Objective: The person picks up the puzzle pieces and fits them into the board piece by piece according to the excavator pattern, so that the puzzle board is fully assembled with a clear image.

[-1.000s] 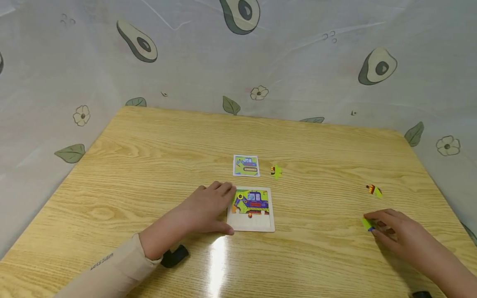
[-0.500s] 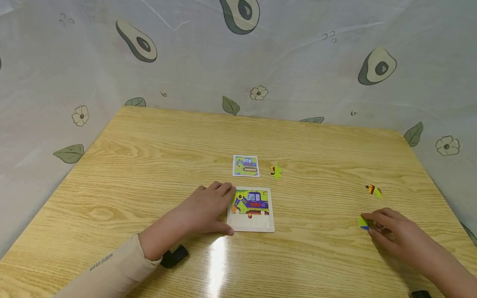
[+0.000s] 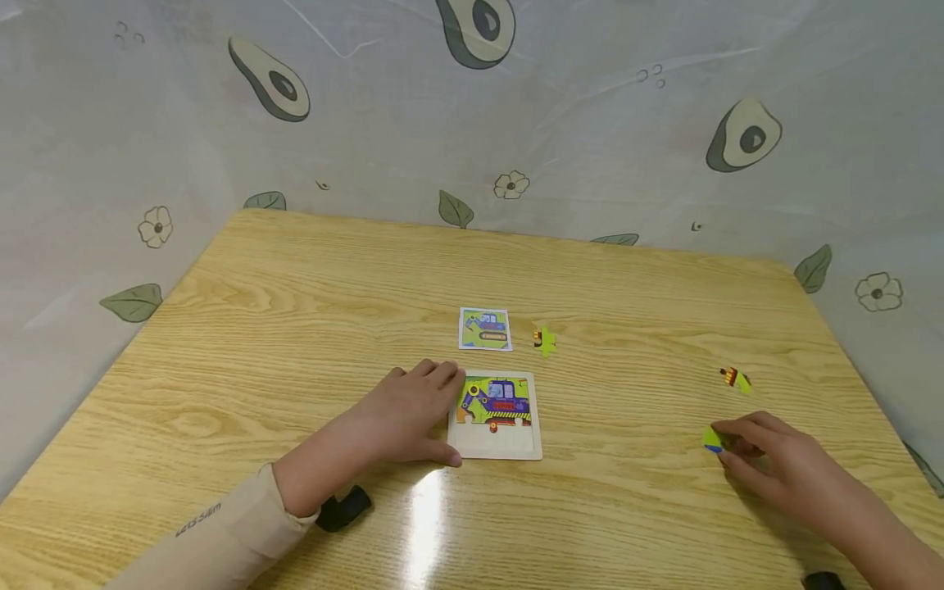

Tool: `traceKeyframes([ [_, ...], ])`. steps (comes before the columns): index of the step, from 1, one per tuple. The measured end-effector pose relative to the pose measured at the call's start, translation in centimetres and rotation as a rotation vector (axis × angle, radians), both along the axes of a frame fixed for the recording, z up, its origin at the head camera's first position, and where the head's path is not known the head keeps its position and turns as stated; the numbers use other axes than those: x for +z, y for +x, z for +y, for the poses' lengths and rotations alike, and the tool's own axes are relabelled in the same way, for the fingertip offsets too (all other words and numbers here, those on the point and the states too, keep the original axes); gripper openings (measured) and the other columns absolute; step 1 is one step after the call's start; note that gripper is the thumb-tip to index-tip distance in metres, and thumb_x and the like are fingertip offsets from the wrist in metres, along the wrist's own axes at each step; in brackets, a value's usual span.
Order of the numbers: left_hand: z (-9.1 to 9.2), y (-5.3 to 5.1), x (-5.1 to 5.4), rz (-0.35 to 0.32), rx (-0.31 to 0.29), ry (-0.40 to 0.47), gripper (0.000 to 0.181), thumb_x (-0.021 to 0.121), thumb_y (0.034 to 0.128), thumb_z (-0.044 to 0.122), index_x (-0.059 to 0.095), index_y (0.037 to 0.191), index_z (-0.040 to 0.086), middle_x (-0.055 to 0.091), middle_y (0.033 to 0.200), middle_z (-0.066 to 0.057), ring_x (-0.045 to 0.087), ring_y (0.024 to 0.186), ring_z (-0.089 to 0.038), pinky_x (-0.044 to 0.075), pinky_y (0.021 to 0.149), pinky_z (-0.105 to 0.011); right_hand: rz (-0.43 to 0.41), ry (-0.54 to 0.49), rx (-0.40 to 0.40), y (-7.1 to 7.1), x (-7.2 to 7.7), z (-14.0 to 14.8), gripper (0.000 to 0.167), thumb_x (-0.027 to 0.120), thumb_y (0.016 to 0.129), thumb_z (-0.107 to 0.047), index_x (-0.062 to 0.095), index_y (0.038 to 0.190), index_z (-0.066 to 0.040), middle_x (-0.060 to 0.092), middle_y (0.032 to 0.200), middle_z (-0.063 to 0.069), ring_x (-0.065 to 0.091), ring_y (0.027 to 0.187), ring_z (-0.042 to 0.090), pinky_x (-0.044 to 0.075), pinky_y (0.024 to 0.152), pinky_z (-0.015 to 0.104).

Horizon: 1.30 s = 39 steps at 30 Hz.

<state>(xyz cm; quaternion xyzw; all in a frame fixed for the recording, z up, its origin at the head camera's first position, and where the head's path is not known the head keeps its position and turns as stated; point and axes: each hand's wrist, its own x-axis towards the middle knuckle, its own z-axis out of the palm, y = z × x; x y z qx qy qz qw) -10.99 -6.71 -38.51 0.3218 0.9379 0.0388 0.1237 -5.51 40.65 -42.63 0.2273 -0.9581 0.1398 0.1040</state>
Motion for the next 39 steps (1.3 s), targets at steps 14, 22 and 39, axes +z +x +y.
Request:
traceKeyframes([
  [14,0.0,0.1,-0.1,0.019,-0.004,-0.002,0.105,0.077,0.0854,0.065,0.038,0.160,0.002,0.045,0.162,-0.013,0.046,0.146,-0.033,0.049,0.107,-0.057,0.058,-0.007,-0.027,-0.6,2.8,-1.6,0.041,0.087,0.077,0.001,0.074,0.115,-0.006,0.064,0.097,-0.001,0.051,0.083,-0.008,0.038,0.056,0.020],
  [22,-0.1,0.1,-0.1,0.009,0.002,-0.004,0.105,0.076,0.0856,0.065,0.037,0.161,0.002,0.044,0.163,-0.013,0.046,0.147,-0.033,0.048,0.109,-0.059,-0.006,0.009,-0.016,-0.9,3.6,-3.3,0.044,0.088,0.079,-0.004,0.074,0.120,-0.009,0.069,0.111,0.006,0.062,0.088,-0.003,0.049,0.058,0.024],
  [39,0.0,0.0,-0.1,0.017,0.001,-0.032,0.106,0.075,0.0856,0.068,0.037,0.161,0.003,0.044,0.163,-0.011,0.045,0.147,-0.032,0.049,0.109,-0.058,-0.136,-0.006,0.210,-2.1,4.5,-13.3,0.032,0.079,0.093,-0.013,0.074,0.124,-0.011,0.066,0.114,-0.003,0.068,0.095,0.011,0.059,0.073,0.025],
])
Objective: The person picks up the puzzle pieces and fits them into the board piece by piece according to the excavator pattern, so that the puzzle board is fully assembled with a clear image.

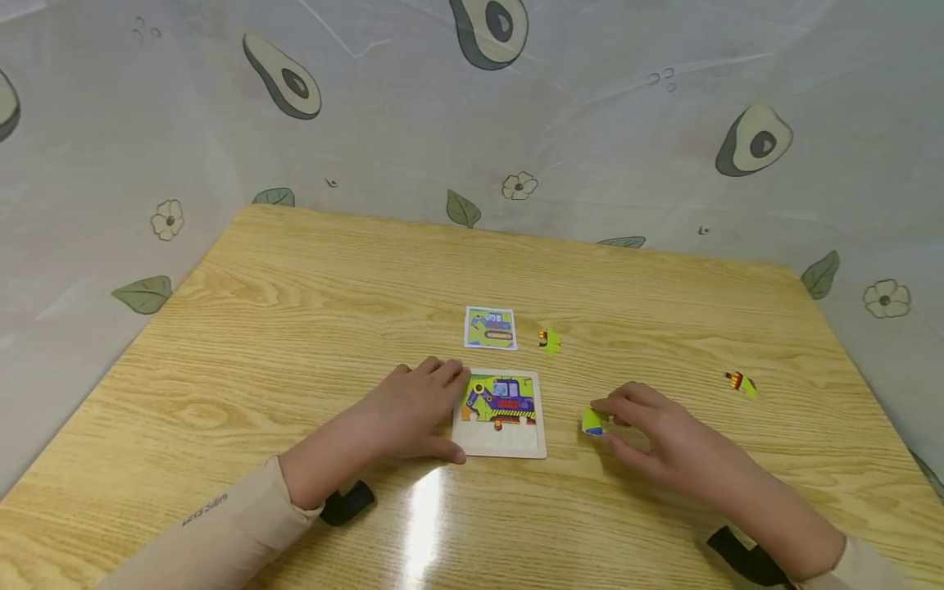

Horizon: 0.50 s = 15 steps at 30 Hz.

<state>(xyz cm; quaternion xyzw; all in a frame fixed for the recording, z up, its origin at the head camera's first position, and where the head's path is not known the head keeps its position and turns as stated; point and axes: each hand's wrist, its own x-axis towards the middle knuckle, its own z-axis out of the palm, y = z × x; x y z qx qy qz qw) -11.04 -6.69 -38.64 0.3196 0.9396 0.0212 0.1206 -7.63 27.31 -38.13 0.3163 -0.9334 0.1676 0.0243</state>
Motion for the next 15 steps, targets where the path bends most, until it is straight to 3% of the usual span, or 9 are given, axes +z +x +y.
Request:
traceKeyframes([
  [7,0.0,0.0,-0.1,-0.001,-0.003,0.005,0.106,0.075,0.0856,0.068,0.037,0.161,0.003,0.044,0.163,-0.011,0.045,0.147,-0.033,0.049,0.110,-0.058,-0.084,0.029,0.051,-0.3,0.5,-3.9,0.028,0.071,0.099,-0.020,0.074,0.127,-0.012,0.066,0.116,-0.005,0.062,0.100,0.006,0.059,0.081,0.026],
  [15,0.0,-0.1,-0.2,-0.008,0.008,-0.015,0.106,0.073,0.0861,0.069,0.036,0.162,0.005,0.042,0.165,-0.011,0.044,0.150,-0.033,0.048,0.112,-0.058,-0.189,0.019,0.169,-1.2,0.5,-8.1,0.035,0.067,0.102,-0.020,0.070,0.134,-0.009,0.065,0.119,0.001,0.059,0.100,0.009,0.055,0.083,0.026],
])
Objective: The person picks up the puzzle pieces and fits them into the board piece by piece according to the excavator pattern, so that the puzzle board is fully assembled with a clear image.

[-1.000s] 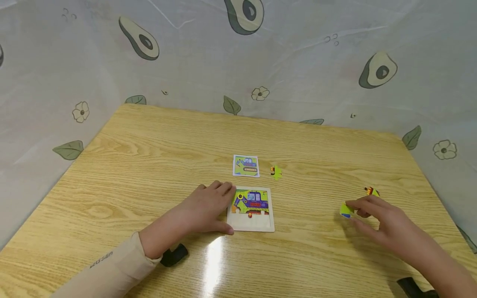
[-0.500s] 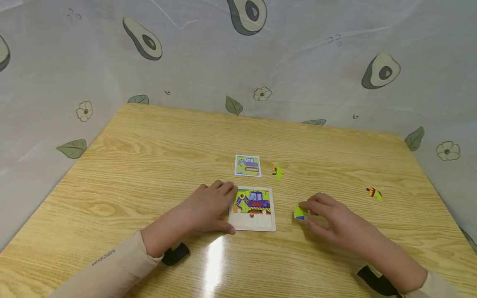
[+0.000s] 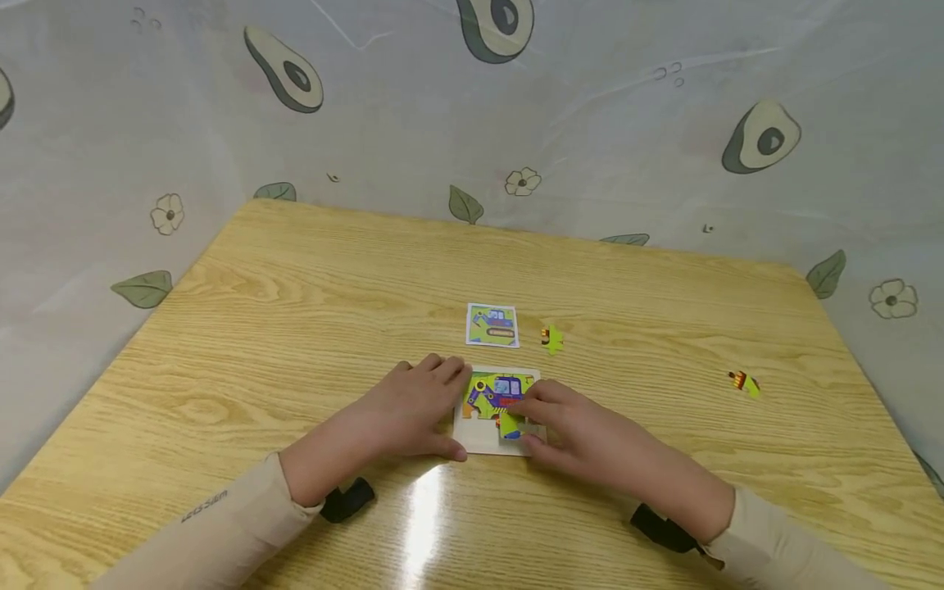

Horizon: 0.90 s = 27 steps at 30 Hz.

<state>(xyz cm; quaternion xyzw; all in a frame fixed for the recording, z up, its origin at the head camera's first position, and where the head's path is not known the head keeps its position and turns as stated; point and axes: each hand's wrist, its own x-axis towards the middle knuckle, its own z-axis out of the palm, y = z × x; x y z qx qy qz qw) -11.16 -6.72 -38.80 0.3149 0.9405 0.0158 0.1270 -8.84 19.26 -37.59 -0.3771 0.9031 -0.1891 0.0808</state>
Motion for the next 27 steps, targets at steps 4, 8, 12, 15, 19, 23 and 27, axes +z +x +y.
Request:
traceKeyframes([
  [4,0.1,0.0,-0.2,-0.003,0.000,0.004,0.106,0.073,0.0860,0.069,0.036,0.162,0.004,0.042,0.165,-0.011,0.044,0.150,-0.033,0.048,0.112,-0.059,0.000,0.025,0.058,-0.3,-0.7,-1.3,0.032,0.067,0.101,-0.017,0.071,0.131,-0.006,0.064,0.120,0.004,0.060,0.103,0.011,0.057,0.089,0.030],
  [8,0.2,0.2,-0.2,0.006,-0.002,0.004,0.106,0.074,0.0856,0.069,0.038,0.161,0.003,0.043,0.164,-0.011,0.045,0.148,-0.032,0.049,0.110,-0.058,0.000,0.040,0.099,-0.7,-1.2,-2.4,0.029,0.066,0.101,-0.018,0.072,0.127,-0.007,0.064,0.118,0.001,0.061,0.103,0.010,0.058,0.091,0.031],
  [12,0.1,0.2,-0.2,0.009,-0.002,-0.004,0.106,0.073,0.0854,0.070,0.038,0.161,0.003,0.043,0.164,-0.012,0.045,0.148,-0.033,0.049,0.110,-0.058,0.005,0.039,0.121,-1.0,-1.3,-3.1,0.027,0.065,0.101,-0.017,0.073,0.125,-0.006,0.064,0.115,0.001,0.059,0.099,0.009,0.056,0.087,0.027],
  [15,0.1,0.1,-0.2,0.010,-0.003,-0.004,0.107,0.073,0.0855,0.070,0.038,0.161,0.003,0.043,0.165,-0.012,0.045,0.148,-0.033,0.049,0.110,-0.059,0.016,0.035,0.138,-1.2,-1.3,-3.5,0.027,0.064,0.101,-0.015,0.073,0.125,-0.005,0.065,0.115,0.003,0.058,0.099,0.009,0.055,0.086,0.026],
  [19,0.1,0.0,-0.1,0.013,-0.005,-0.004,0.107,0.073,0.0854,0.070,0.038,0.161,0.003,0.043,0.164,-0.012,0.045,0.148,-0.032,0.049,0.110,-0.058,0.028,0.033,0.157,-1.4,-1.4,-3.7,0.027,0.064,0.101,-0.014,0.073,0.124,-0.005,0.065,0.115,0.003,0.059,0.102,0.011,0.055,0.088,0.027],
  [23,0.1,0.0,-0.1,0.019,-0.006,0.001,0.106,0.074,0.0848,0.069,0.039,0.160,0.003,0.044,0.163,-0.012,0.046,0.147,-0.032,0.050,0.108,-0.057,0.037,0.050,0.166,-1.5,-1.4,-4.0,0.025,0.064,0.101,-0.014,0.073,0.122,-0.005,0.065,0.114,0.003,0.059,0.102,0.012,0.055,0.088,0.027],
  [27,0.1,-0.1,-0.2,0.032,-0.013,0.003,0.106,0.074,0.0846,0.070,0.040,0.159,0.003,0.045,0.161,-0.011,0.047,0.145,-0.032,0.051,0.107,-0.056,0.100,0.086,0.174,-1.5,-1.4,-4.4,0.023,0.065,0.100,-0.013,0.073,0.119,-0.005,0.063,0.108,0.003,0.057,0.099,0.012,0.054,0.085,0.027],
])
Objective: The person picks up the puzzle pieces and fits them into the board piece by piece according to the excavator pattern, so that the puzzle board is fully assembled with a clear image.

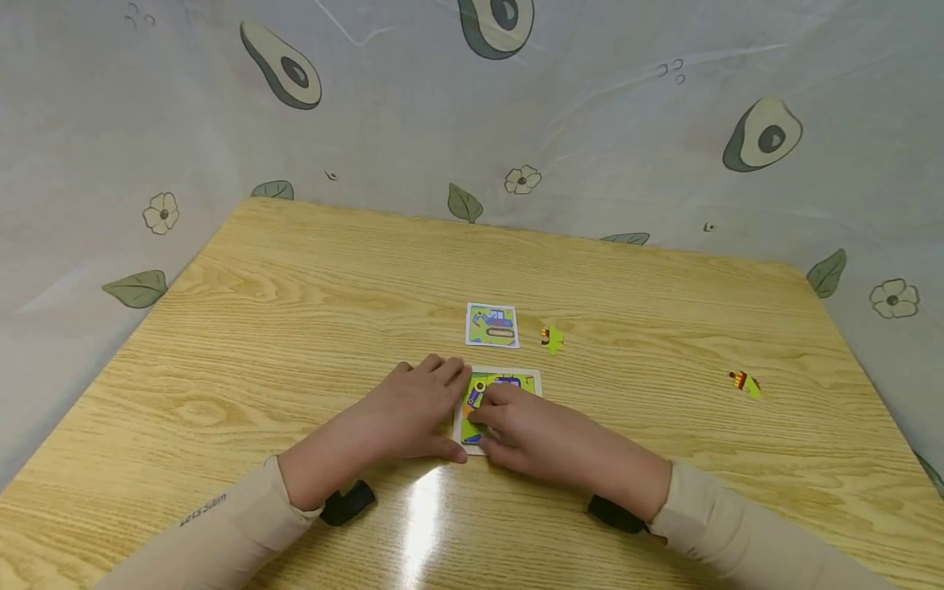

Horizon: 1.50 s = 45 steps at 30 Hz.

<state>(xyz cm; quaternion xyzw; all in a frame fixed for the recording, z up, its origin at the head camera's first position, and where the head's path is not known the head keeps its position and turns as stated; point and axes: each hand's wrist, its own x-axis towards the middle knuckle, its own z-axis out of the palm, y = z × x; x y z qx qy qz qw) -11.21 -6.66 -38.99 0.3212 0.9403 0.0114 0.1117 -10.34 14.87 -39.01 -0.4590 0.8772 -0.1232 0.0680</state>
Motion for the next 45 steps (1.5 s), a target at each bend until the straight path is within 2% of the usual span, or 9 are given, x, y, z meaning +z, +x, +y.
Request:
traceKeyframes([
  [4,0.0,0.0,0.0,0.009,-0.007,0.006,0.105,0.074,0.0848,0.070,0.041,0.159,0.003,0.046,0.160,-0.011,0.048,0.144,-0.032,0.052,0.105,-0.056,0.090,0.026,0.010,0.2,-0.2,-0.2,0.018,0.068,0.098,-0.012,0.074,0.114,-0.005,0.060,0.102,0.004,0.056,0.094,0.013,0.054,0.080,0.024],
  [9,0.0,0.1,0.0,0.013,-0.009,0.007,0.104,0.074,0.0847,0.070,0.042,0.158,0.003,0.047,0.159,-0.012,0.049,0.142,-0.032,0.052,0.104,-0.055,0.156,0.025,0.004,0.6,-0.2,-0.6,0.010,0.070,0.095,-0.010,0.072,0.105,-0.007,0.059,0.099,0.003,0.054,0.089,0.013,0.052,0.075,0.023],
  [12,0.0,0.1,0.0,0.017,-0.010,0.006,0.104,0.074,0.0846,0.070,0.042,0.157,0.002,0.048,0.159,-0.012,0.049,0.142,-0.032,0.052,0.104,-0.055,0.158,0.022,-0.007,0.8,-0.1,-0.8,0.007,0.070,0.095,-0.009,0.071,0.101,-0.008,0.058,0.099,0.003,0.054,0.088,0.013,0.051,0.074,0.024],
  [18,-0.1,0.1,0.1,0.015,-0.007,0.007,0.105,0.075,0.0841,0.070,0.042,0.157,0.002,0.048,0.158,-0.012,0.050,0.141,-0.032,0.052,0.104,-0.056,0.125,0.035,-0.005,0.6,-0.2,-0.7,0.009,0.071,0.096,-0.010,0.073,0.104,-0.008,0.058,0.101,0.003,0.053,0.090,0.013,0.051,0.077,0.025],
  [26,-0.2,0.2,0.1,0.031,-0.014,0.009,0.104,0.074,0.0841,0.070,0.043,0.157,0.002,0.049,0.157,-0.012,0.051,0.140,-0.032,0.053,0.102,-0.054,0.129,0.045,0.016,0.3,-0.2,-0.6,0.009,0.072,0.097,-0.012,0.074,0.104,-0.008,0.060,0.101,0.004,0.054,0.091,0.013,0.052,0.079,0.024],
  [35,0.0,0.1,0.2,0.016,-0.007,0.013,0.104,0.075,0.0837,0.069,0.042,0.157,0.002,0.049,0.156,-0.011,0.051,0.139,-0.032,0.053,0.102,-0.055,0.134,0.051,0.011,0.5,-0.1,-0.4,0.013,0.072,0.099,-0.012,0.075,0.111,-0.009,0.059,0.104,0.004,0.055,0.094,0.013,0.053,0.079,0.022],
  [38,0.0,0.1,0.2,0.012,-0.007,0.013,0.104,0.075,0.0840,0.069,0.042,0.157,0.003,0.049,0.156,-0.010,0.050,0.140,-0.031,0.053,0.103,-0.055,0.049,0.032,0.014,0.1,0.0,0.0,0.020,0.069,0.100,-0.012,0.075,0.119,-0.007,0.062,0.109,0.004,0.057,0.098,0.013,0.054,0.083,0.024],
  [42,-0.1,0.1,0.2,0.004,-0.009,0.015,0.104,0.074,0.0853,0.069,0.040,0.158,0.003,0.048,0.158,-0.010,0.049,0.141,-0.031,0.052,0.104,-0.055,-0.149,-0.012,-0.012,-1.4,0.6,1.1,0.029,0.063,0.104,-0.014,0.072,0.131,-0.006,0.064,0.120,0.003,0.060,0.103,0.010,0.055,0.089,0.027],
  [45,-0.2,0.1,0.2,-0.003,-0.002,0.013,0.106,0.073,0.0854,0.070,0.038,0.160,0.003,0.046,0.160,-0.010,0.048,0.143,-0.030,0.051,0.106,-0.055,-0.175,-0.046,-0.070,-3.1,1.2,2.4,0.029,0.063,0.105,-0.014,0.071,0.132,-0.006,0.066,0.125,0.005,0.063,0.107,0.013,0.057,0.092,0.032],
])
